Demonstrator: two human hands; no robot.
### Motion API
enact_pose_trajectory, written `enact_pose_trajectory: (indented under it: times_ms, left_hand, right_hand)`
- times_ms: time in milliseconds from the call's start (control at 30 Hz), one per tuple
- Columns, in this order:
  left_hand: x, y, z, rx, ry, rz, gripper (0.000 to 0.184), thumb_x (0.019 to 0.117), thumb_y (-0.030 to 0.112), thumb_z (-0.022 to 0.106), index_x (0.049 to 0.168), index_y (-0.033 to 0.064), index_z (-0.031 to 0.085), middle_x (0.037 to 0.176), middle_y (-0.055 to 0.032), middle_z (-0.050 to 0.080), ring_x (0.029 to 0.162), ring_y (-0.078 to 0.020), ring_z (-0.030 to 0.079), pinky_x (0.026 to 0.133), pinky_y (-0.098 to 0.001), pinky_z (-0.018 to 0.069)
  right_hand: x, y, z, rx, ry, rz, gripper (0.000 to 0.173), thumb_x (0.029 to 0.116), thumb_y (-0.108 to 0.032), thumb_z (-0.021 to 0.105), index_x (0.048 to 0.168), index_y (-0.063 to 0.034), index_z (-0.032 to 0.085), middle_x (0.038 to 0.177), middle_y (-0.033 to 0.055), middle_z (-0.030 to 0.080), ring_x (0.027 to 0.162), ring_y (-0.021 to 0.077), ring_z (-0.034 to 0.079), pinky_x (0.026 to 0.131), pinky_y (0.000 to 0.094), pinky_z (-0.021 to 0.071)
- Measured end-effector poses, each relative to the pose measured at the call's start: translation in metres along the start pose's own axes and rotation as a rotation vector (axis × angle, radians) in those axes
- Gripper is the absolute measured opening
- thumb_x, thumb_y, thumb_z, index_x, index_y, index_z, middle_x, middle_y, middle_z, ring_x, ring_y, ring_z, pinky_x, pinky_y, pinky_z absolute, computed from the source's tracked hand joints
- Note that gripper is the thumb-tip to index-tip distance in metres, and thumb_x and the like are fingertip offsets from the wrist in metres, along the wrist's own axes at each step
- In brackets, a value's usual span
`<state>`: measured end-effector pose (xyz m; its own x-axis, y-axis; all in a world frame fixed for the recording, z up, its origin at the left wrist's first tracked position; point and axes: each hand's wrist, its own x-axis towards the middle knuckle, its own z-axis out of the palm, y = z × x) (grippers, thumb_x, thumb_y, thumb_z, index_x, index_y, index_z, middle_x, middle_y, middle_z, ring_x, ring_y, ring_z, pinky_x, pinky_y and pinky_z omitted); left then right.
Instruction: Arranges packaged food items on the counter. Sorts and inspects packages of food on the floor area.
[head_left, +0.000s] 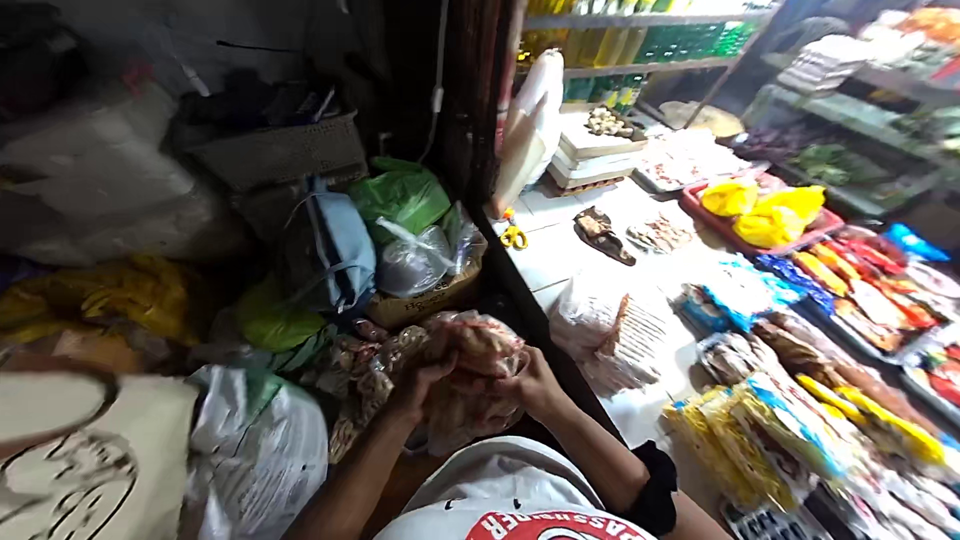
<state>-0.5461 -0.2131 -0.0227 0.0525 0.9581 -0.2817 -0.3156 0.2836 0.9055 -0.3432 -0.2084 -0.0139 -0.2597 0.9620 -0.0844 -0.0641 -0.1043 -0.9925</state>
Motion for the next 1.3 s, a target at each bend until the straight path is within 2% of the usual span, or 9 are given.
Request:
enact_pose_trajectory:
  times_ms: [133, 300, 467, 600, 767, 900, 1100, 1200, 1300]
  left_hand:
    - [0.0, -0.02, -0.025, 0.162, -0.346, 0.116, 0.077, 0.0777, 0.01, 0.076, 0.147, 0.0031, 0.043, 0.122, -0.0028, 0.069, 0.103, -0.0115, 0.068, 0.089, -0.0311, 0.0592]
    - [0.001, -0.012, 0.01, 0.585, -0.344, 0.582, 0.053, 0.071, 0.045, 0.09, 0.102, 0.0087, 0.068, 0.093, 0.011, 0.072, 0.086, 0.0053, 0.067, 0.079, -0.0171, 0.0588]
    - [-0.003, -0.016, 0.054, 1.004, -0.391, 0.933, 0.049, 0.0834, 0.037, 0.079, 0.104, -0.007, 0.072, 0.095, -0.0174, 0.076, 0.087, -0.0145, 0.074, 0.083, -0.0285, 0.0587]
    - [0.004, -0.021, 0.07, 0.902, -0.326, 0.937, 0.04, 0.0875, 0.026, 0.078, 0.098, -0.0112, 0.07, 0.089, -0.0174, 0.074, 0.081, -0.0055, 0.071, 0.079, -0.0194, 0.057]
    - [0.034, -0.002, 0.077, 0.711, -0.335, 0.835, 0.029, 0.0911, 0.015, 0.074, 0.089, -0.0123, 0.064, 0.075, 0.0039, 0.064, 0.068, 0.0147, 0.054, 0.066, -0.0066, 0.0485]
    - [0.081, 0.004, 0.082, 0.896, -0.369, 1.045, 0.046, 0.0989, 0.032, 0.063, 0.088, -0.0128, 0.068, 0.077, -0.0184, 0.07, 0.069, -0.0048, 0.065, 0.07, -0.0203, 0.0534]
    - [0.105, -0.002, 0.12, 0.805, -0.469, 0.712, 0.034, 0.1031, 0.019, 0.053, 0.092, -0.008, 0.071, 0.082, -0.0105, 0.071, 0.078, -0.0075, 0.067, 0.078, -0.0278, 0.0549]
    - [0.104, -0.01, 0.123, 0.426, -0.522, 0.304, 0.065, 0.1089, 0.047, 0.023, 0.112, -0.0037, 0.064, 0.1, -0.004, 0.072, 0.093, -0.0075, 0.068, 0.087, -0.029, 0.0575]
    - [0.059, -0.021, 0.117, 0.144, -0.596, 0.011, 0.085, 0.0895, 0.072, 0.057, 0.135, 0.0007, 0.048, 0.114, -0.0011, 0.071, 0.105, -0.0089, 0.068, 0.094, -0.0326, 0.0582]
  right_hand:
    - [-0.024, 0.007, -0.022, -0.357, -0.044, -0.275, 0.042, 0.0712, -0.003, 0.083, 0.108, 0.0106, 0.067, 0.092, 0.013, 0.074, 0.085, 0.0154, 0.072, 0.083, 0.0374, 0.0605]
    - [-0.035, -0.009, -0.032, -0.877, -0.136, -0.138, 0.041, 0.0781, -0.027, 0.085, 0.102, 0.0027, 0.07, 0.089, 0.0217, 0.072, 0.087, 0.0414, 0.071, 0.077, 0.0661, 0.0526]
    - [-0.04, 0.006, -0.056, -0.731, 0.067, 0.184, 0.046, 0.0808, -0.023, 0.082, 0.118, 0.0004, 0.068, 0.107, 0.0233, 0.07, 0.105, 0.0414, 0.066, 0.09, 0.0639, 0.0508]
    - [-0.051, 0.038, -0.069, -0.397, 0.294, 0.005, 0.052, 0.0699, -0.015, 0.087, 0.114, 0.0052, 0.067, 0.099, 0.0224, 0.071, 0.094, 0.0346, 0.069, 0.084, 0.0566, 0.0539]
    - [-0.063, 0.032, -0.066, -0.2, 0.214, 0.08, 0.051, 0.0707, -0.014, 0.088, 0.112, 0.0063, 0.066, 0.099, 0.0205, 0.071, 0.093, 0.0301, 0.07, 0.084, 0.0542, 0.0556]
    - [-0.074, 0.01, -0.055, -0.249, 0.303, -0.083, 0.043, 0.0732, -0.014, 0.084, 0.105, 0.0079, 0.067, 0.093, 0.0194, 0.071, 0.089, 0.0282, 0.07, 0.082, 0.0502, 0.0559]
    - [-0.093, 0.002, -0.063, -0.297, 0.402, -0.243, 0.038, 0.0764, -0.012, 0.083, 0.108, 0.0041, 0.069, 0.097, 0.0082, 0.074, 0.09, 0.0091, 0.071, 0.086, 0.0308, 0.0587]
    - [-0.101, 0.007, -0.078, -0.197, 0.443, -0.277, 0.036, 0.0782, -0.01, 0.081, 0.11, 0.0018, 0.069, 0.099, 0.0015, 0.075, 0.092, 0.003, 0.07, 0.087, 0.0255, 0.0592]
    - [-0.107, 0.003, -0.086, -0.053, 0.497, -0.262, 0.042, 0.0769, -0.003, 0.079, 0.116, 0.0031, 0.066, 0.103, 0.0008, 0.075, 0.095, 0.0051, 0.072, 0.089, 0.0268, 0.0606]
